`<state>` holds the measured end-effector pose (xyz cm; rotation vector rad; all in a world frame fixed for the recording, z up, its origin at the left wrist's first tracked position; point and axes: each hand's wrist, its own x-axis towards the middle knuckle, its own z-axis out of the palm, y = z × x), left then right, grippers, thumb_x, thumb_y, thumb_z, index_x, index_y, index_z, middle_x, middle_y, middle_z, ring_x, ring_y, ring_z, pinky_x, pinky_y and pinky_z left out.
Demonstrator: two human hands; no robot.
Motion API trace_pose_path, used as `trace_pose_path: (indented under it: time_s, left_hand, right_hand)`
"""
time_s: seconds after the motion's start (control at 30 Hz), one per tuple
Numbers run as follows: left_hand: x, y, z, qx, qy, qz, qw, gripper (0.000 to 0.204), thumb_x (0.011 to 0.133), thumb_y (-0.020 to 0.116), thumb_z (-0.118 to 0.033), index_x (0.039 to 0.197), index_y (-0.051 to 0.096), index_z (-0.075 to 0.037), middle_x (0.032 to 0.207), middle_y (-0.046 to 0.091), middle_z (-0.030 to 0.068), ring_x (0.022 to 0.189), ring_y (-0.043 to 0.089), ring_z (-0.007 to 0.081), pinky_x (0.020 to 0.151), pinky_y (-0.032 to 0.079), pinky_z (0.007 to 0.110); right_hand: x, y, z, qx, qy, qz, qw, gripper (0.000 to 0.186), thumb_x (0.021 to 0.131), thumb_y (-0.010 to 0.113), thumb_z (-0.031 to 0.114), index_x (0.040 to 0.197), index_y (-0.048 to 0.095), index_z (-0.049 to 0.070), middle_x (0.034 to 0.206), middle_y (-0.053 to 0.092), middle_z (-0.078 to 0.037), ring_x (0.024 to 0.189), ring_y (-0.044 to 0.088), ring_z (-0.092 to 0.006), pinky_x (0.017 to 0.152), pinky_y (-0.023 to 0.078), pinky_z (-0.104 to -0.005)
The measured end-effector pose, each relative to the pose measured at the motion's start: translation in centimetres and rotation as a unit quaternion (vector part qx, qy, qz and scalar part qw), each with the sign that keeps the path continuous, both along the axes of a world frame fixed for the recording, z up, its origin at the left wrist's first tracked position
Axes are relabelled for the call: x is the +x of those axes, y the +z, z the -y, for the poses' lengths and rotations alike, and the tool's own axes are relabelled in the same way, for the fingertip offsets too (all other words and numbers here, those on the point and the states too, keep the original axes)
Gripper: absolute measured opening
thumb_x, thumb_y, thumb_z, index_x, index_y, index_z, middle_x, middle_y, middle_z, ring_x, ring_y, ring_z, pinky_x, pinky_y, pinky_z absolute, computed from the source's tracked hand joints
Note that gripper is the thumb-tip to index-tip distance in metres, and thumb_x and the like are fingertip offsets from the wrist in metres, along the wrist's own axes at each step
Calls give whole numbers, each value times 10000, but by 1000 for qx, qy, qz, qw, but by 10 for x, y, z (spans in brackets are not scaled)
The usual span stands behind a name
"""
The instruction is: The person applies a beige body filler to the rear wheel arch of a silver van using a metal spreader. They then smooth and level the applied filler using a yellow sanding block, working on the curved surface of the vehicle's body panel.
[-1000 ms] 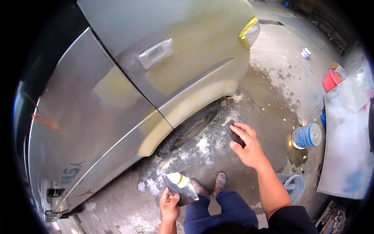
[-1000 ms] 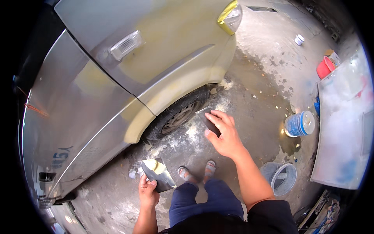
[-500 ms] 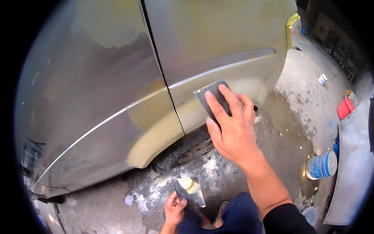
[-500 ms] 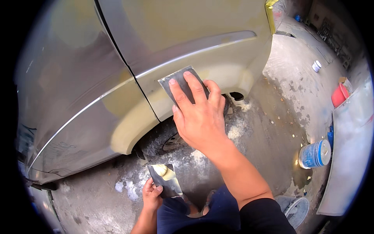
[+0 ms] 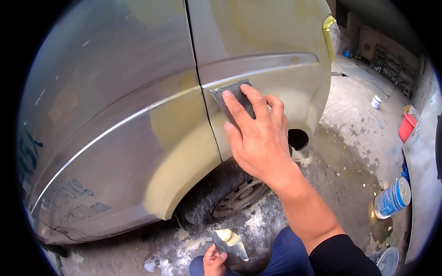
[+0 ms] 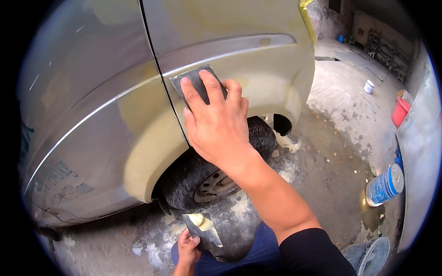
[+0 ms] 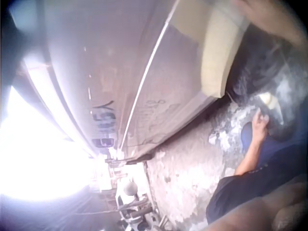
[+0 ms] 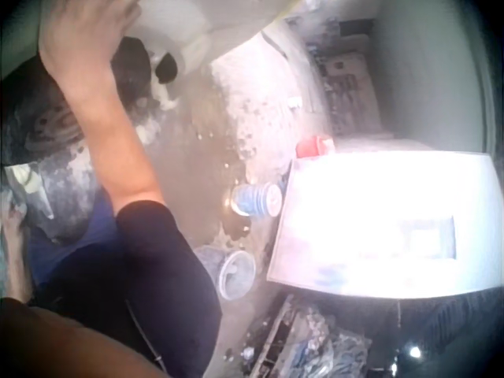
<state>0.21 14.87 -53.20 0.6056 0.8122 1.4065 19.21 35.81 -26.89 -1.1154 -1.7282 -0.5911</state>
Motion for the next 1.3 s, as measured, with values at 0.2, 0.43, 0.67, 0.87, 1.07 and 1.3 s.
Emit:
trace_pose_path:
  time_s: [0.2,0.43,0.67,0.87,1.07,1.3]
  left_hand:
    - [-5,-10,3,3,14,-2,1000,545,813,601,51,1342,471,48,1233,626,167,1120,625,257,1010,473,392]
    - [-10,-11,-2,9,18,-11,1000,546,811,602,56,1342,473,46,1214,638,165,1111,629,252,1007,469,376]
    - [-11,-19,-4,9,10,-10,1000,535,814,599,58,1335,480,42,1219,634,164,1114,628,252,1004,476,377]
    - [-9,-16,-5,3,0,-5,1000,528,816,600,60,1331,486,42,1223,634,162,1119,626,254,1001,480,380]
    - [-9,-16,-6,14,8,-29,999,518,817,600,62,1324,499,42,1235,633,154,1124,625,247,1016,466,372]
    - [-7,-12,-9,6,7,-10,1000,518,806,611,55,1314,511,39,1215,644,138,1113,626,225,1004,465,347]
  right_hand:
    - [-7,3,1,-7,-6,10,1000,487,806,666,177,1285,584,155,1343,439,-109,1082,429,-388,792,437,-491]
    - [-3,10,7,1,-1,5,1000,480,807,658,178,1281,589,148,1338,454,-113,1085,429,-398,796,432,-501]
    - [-7,8,7,-27,-12,22,999,468,816,653,181,1278,595,142,1340,459,-121,1091,432,-411,795,433,-505]
    - [-8,11,2,-13,-6,17,1000,471,814,649,172,1281,592,141,1336,457,-119,1097,428,-413,797,433,-512]
    - [-5,7,7,-29,-6,24,999,475,819,653,184,1288,586,140,1332,453,-117,1101,422,-411,799,437,-512]
    - [-10,7,-1,-17,-6,22,1000,486,816,658,178,1295,584,148,1332,446,-116,1093,424,-410,784,442,-508]
